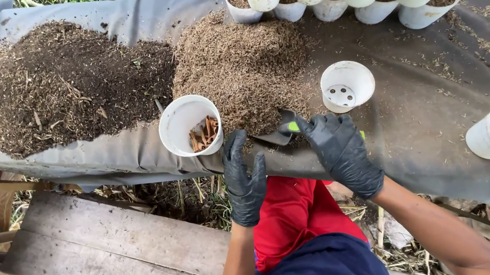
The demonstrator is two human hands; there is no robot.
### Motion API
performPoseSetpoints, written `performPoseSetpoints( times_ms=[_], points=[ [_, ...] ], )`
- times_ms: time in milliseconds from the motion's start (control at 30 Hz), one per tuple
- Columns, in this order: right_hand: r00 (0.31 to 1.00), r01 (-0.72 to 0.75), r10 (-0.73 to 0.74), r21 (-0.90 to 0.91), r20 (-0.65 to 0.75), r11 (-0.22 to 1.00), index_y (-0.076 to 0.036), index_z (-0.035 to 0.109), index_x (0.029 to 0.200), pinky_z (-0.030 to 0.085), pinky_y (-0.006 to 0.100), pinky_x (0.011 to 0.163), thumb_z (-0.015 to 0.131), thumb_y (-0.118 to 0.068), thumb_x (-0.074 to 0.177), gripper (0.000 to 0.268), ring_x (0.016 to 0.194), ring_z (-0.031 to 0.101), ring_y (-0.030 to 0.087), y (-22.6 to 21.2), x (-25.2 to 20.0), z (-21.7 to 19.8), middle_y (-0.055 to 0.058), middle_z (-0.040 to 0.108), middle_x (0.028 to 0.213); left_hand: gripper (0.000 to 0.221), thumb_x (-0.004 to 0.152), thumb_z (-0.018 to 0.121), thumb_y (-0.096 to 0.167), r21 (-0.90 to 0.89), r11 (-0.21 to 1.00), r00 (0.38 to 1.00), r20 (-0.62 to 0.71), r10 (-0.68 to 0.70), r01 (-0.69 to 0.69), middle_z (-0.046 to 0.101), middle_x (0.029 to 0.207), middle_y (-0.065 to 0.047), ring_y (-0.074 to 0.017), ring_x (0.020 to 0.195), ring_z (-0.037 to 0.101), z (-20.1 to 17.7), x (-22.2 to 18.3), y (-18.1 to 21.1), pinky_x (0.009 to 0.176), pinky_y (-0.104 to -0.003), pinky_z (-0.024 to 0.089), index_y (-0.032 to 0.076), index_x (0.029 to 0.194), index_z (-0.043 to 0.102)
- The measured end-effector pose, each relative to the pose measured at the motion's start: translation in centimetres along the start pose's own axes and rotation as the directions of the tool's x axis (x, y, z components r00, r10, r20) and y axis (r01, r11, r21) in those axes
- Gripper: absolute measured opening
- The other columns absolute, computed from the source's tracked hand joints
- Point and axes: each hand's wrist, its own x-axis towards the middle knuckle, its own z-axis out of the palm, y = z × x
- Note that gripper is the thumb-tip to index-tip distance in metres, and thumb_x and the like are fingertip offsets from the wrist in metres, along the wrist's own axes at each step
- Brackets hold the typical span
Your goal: Filling small plastic cups with soil using a hand trowel and planting plant cuttings into them.
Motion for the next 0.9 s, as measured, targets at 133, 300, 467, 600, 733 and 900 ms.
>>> performPoseSetpoints(
  times_ms=[133, 300, 467, 600, 733, 900],
  points=[
    [0.999, 0.033, -0.032, 0.017, -0.035, 0.999, -0.029, 0.06, 0.139, 0.057, 0.044, 0.074, 0.064, -0.012, 0.086, 0.055, 0.078, 0.063, 0.025, 0.3, -0.2, 2.4, 0.003, 0.062, 0.088, 0.051, 0.094, 0.069, 0.006, -0.04, 0.999, 1.0, 0.003, -0.023, 0.023, 0.054, 0.145, -0.02, -0.0413, 0.137, 0.05, 0.0, -0.6, 0.2, 0.116, -0.052, 0.041, 0.005, 0.143, 0.055],
    [0.999, -0.015, 0.016, 0.029, -0.03, 0.999, -0.027, 0.058, 0.141, 0.057, 0.046, 0.069, 0.064, -0.009, 0.085, 0.059, 0.074, 0.065, 0.03, -0.1, -0.4, 0.2, 0.007, 0.062, 0.085, 0.049, 0.094, 0.068, 0.008, -0.025, 0.999, 0.999, 0.017, -0.043, 0.044, 0.055, 0.141, -0.019, -0.0414, 0.136, 0.051, 0.0, -0.6, -0.2, 0.115, -0.052, 0.043, 0.006, 0.142, 0.057],
    [0.998, 0.008, -0.009, -0.011, -0.065, 1.0, -0.028, 0.06, 0.139, 0.056, 0.044, 0.069, 0.062, -0.009, 0.088, 0.055, 0.075, 0.064, 0.026, 0.4, -0.6, 1.5, 0.003, 0.062, 0.086, 0.045, 0.095, 0.066, 0.009, -0.064, 0.997, 0.999, 0.025, -0.031, 0.033, 0.056, 0.139, -0.02, -0.0422, 0.134, 0.052, 0.0, -0.6, -0.6, 0.114, -0.053, 0.043, 0.005, 0.139, 0.058],
    [0.994, 0.014, -0.02, -0.048, -0.112, 0.999, -0.028, 0.06, 0.141, 0.056, 0.042, 0.068, 0.062, -0.008, 0.089, 0.056, 0.074, 0.062, 0.025, 0.0, -0.6, 1.8, 0.003, 0.06, 0.086, 0.042, 0.096, 0.065, 0.009, -0.056, 0.997, 0.999, 0.016, -0.048, 0.049, 0.057, 0.138, -0.02, -0.0411, 0.135, 0.053, 0.0, -1.4, -1.2, 0.114, -0.051, 0.043, 0.004, 0.137, 0.059],
    [0.99, 0.006, -0.009, -0.019, -0.139, 1.0, -0.027, 0.062, 0.139, 0.056, 0.042, 0.064, 0.06, -0.009, 0.09, 0.052, 0.072, 0.061, 0.025, -0.1, -0.4, 1.2, 0.004, 0.059, 0.084, 0.039, 0.096, 0.063, 0.007, -0.069, 0.997, 0.999, -0.011, -0.044, 0.044, 0.058, 0.135, -0.02, -0.0428, 0.131, 0.055, -0.2, -1.9, -0.8, 0.11, -0.053, 0.045, 0.004, 0.135, 0.06],
    [0.986, -0.001, 0.005, 0.023, -0.165, 1.0, -0.024, 0.062, 0.141, 0.054, 0.042, 0.065, 0.063, -0.012, 0.089, 0.054, 0.074, 0.06, 0.026, 0.1, -1.0, 1.3, 0.005, 0.058, 0.086, 0.033, 0.098, 0.061, 0.014, -0.073, 0.996, 0.994, -0.089, -0.055, 0.048, 0.064, 0.126, -0.014, -0.0351, 0.121, 0.063, -0.2, -2.7, -1.6, 0.105, -0.046, 0.05, 0.01, 0.13, 0.067]
  ],
)
